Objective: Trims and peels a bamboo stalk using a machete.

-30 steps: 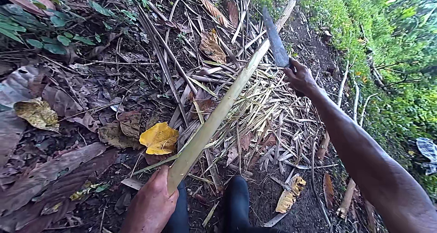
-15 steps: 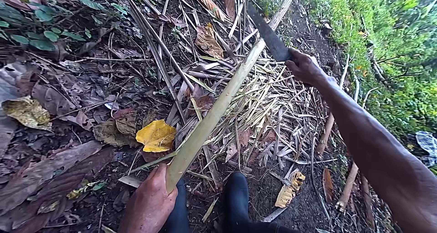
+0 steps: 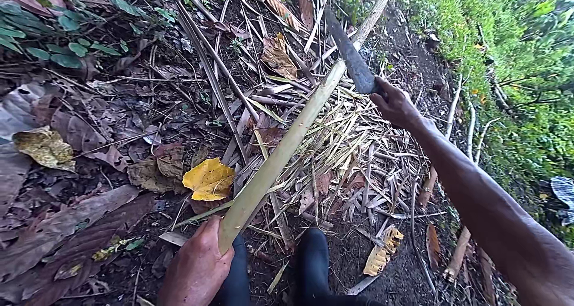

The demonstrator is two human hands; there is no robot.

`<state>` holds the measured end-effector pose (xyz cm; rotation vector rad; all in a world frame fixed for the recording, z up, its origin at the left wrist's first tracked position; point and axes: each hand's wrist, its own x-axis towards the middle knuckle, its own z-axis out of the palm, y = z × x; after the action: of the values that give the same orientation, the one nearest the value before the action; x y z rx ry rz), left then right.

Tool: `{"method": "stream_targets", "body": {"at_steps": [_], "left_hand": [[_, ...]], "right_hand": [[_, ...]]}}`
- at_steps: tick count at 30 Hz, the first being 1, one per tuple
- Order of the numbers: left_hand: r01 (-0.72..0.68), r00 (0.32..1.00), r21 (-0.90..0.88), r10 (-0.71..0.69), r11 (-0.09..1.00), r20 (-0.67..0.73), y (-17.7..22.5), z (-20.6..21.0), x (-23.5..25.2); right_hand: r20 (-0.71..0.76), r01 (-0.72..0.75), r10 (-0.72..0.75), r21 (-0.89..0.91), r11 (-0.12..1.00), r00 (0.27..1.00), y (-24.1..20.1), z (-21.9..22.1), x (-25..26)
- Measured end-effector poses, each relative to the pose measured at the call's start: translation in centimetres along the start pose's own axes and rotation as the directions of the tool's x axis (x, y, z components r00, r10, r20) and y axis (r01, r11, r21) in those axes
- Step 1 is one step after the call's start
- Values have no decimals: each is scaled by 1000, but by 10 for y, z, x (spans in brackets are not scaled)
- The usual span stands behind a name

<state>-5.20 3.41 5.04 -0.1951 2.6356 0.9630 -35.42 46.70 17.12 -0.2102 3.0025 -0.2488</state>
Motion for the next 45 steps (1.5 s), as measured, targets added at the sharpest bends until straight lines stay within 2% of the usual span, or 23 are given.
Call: {"method": "stream_targets", "body": {"at_steps": [2, 6, 9, 11, 15, 19, 21, 25, 30, 34, 39, 43, 45], "left_hand": [[-15, 1000, 5, 15, 1000, -4, 0, 0, -1], [6, 1000, 14, -6, 1000, 14, 4, -1, -3], [8, 1000, 9, -8, 1000, 2, 2, 2, -1], [0, 1000, 4, 0, 1000, -8, 2, 2, -3], [14, 1000, 2, -14, 1000, 10, 7, 1, -3], [7, 1000, 4, -7, 1000, 4, 4, 2, -4], [3, 1000, 4, -3, 1000, 10, 5, 3, -4], [2, 1000, 13, -2, 1000, 6, 4, 2, -3], [0, 1000, -1, 0, 1000, -15, 2, 2, -1], [5, 1000, 17, -5, 1000, -3, 5, 0, -2], [15, 1000, 12, -15, 1000, 10, 6, 1, -2], [14, 1000, 16, -14, 1000, 8, 5, 0, -3], [17, 1000, 13, -17, 1000, 0, 4, 1, -2]], "right_hand": [[27, 5, -4, -14, 1000, 1000, 3, -4, -1], [2, -84, 85, -38, 996, 996, 4, -16, 5], [93, 46, -44, -28, 999, 995, -18, -14, -11], [162, 107, -87, -123, 987, 983, -31, -30, -16], [198, 12, 44, -275, 961, 979, -49, -70, -3], [260, 46, 35, -301, 953, 965, -62, -82, -8], [276, 9, 68, -268, 963, 959, -55, -90, -5], [210, -4, 49, -212, 977, 976, -48, -74, -5], [310, 72, -8, -194, 978, 951, -60, -78, -16], [219, 31, 26, -250, 968, 975, -54, -81, -10], [330, 135, -49, -242, 961, 943, -65, -83, -21], [267, 88, -24, -233, 968, 963, -53, -82, -21], [293, 147, -79, -219, 965, 953, -66, -74, -33]]}}
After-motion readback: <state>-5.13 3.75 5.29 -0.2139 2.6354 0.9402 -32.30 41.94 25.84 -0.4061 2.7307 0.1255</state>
